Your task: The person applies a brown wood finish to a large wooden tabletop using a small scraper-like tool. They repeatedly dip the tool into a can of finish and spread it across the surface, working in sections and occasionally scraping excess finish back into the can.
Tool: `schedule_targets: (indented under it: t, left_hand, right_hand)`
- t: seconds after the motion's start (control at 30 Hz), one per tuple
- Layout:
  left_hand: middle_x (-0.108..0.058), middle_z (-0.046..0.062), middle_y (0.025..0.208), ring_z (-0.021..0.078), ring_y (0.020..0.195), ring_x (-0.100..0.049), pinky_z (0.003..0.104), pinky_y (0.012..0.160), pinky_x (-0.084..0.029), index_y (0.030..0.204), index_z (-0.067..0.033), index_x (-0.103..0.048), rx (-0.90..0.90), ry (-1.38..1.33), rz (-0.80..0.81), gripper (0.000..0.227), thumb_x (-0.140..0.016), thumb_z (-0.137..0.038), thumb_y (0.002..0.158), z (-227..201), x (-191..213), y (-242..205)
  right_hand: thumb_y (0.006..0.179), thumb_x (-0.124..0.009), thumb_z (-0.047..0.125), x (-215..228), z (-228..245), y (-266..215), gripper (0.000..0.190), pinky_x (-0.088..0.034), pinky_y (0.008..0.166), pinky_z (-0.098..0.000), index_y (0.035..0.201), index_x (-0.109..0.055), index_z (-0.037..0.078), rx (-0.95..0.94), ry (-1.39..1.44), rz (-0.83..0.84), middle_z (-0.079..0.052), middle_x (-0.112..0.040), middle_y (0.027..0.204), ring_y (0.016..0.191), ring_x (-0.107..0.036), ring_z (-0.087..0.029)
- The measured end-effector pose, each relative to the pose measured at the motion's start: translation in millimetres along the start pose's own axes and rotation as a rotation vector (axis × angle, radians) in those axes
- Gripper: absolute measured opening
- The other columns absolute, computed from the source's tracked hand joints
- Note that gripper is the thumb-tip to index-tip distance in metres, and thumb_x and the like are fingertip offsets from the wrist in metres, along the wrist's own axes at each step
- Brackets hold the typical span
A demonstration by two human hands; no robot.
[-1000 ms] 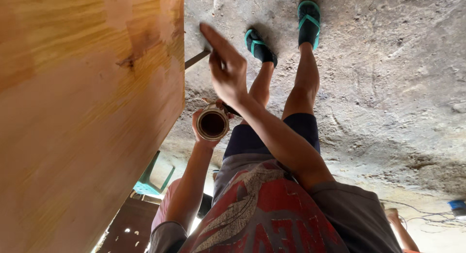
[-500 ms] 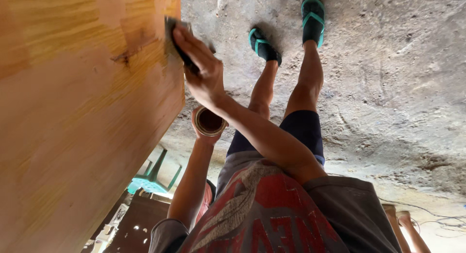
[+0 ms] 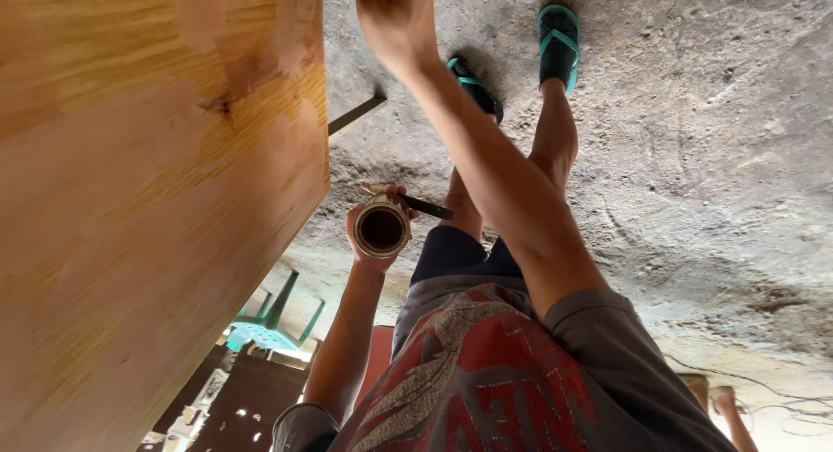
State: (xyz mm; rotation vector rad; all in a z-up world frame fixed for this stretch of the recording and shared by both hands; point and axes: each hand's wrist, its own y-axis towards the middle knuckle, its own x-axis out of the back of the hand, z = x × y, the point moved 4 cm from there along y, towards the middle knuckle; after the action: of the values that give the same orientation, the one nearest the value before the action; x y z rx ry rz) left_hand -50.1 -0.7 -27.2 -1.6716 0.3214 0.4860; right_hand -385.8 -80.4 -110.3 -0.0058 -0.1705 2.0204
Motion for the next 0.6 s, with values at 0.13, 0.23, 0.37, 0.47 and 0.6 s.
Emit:
schedule_targets:
  t: [0.13, 0.23, 0.37, 0.47, 0.6]
  left_hand:
    - [-0.060, 0.025, 0.136, 0.0424, 0.107, -0.070, 0.040, 0.075, -0.066, 0.142, 0.0112, -0.054, -0.055, -0.010, 0.133, 0.067, -0.041, -0.044, 0.107, 0, 8, 0]
    - [-0.057, 0.032, 0.125, 0.0437, 0.106, -0.069, 0.043, 0.074, -0.066, 0.144, 0.0136, -0.053, -0.039, 0.012, 0.127, 0.071, -0.040, -0.049, 0.112, 4, 13, -1]
    - [-0.050, 0.022, 0.145, 0.0469, 0.114, -0.066, 0.051, 0.076, -0.066, 0.143, 0.0075, -0.050, 0.000, -0.147, 0.174, 0.068, -0.042, -0.046, 0.102, 13, -2, -14]
    - [-0.047, 0.022, 0.149, 0.0496, 0.118, -0.063, 0.055, 0.079, -0.065, 0.147, 0.0058, -0.048, 0.003, -0.218, 0.227, 0.069, -0.044, -0.045, 0.101, 19, -14, -15]
    - [-0.048, 0.023, 0.148, 0.0515, 0.122, -0.061, 0.055, 0.082, -0.065, 0.148, 0.0063, -0.046, -0.043, -0.260, 0.277, 0.069, -0.045, -0.046, 0.103, 30, -21, -22]
  right_hand:
    - [0.102, -0.057, -0.009, -1, 57, -95, 0.029, -0.049, 0.046, -0.0227, 0.116, -0.074, 0.009, -0.070, 0.172, 0.052, -0.013, -0.073, 0.113, 0.061, -0.064, -0.011]
    - [0.102, -0.056, -0.009, 19, 80, -130, 0.036, -0.057, 0.090, -0.0334, 0.125, -0.073, 0.013, 0.016, 0.370, 0.158, -0.011, -0.073, 0.130, 0.103, -0.071, -0.021]
    - [0.098, -0.060, -0.001, 46, 24, -100, 0.030, -0.055, 0.066, -0.0304, 0.124, -0.068, 0.011, -0.298, 0.184, 0.022, -0.012, -0.073, 0.113, 0.080, -0.063, -0.014]
    - [0.103, -0.069, -0.002, 35, -22, -17, 0.009, -0.039, 0.058, -0.0219, 0.096, -0.071, 0.002, -0.329, 0.451, -0.081, -0.008, -0.060, 0.078, 0.063, -0.046, -0.011]
    - [0.089, -0.070, -0.007, 15, -26, 5, 0.011, -0.043, 0.052, -0.0235, 0.088, -0.067, 0.003, -0.391, 0.734, -0.048, -0.006, -0.063, 0.078, 0.063, -0.052, -0.012]
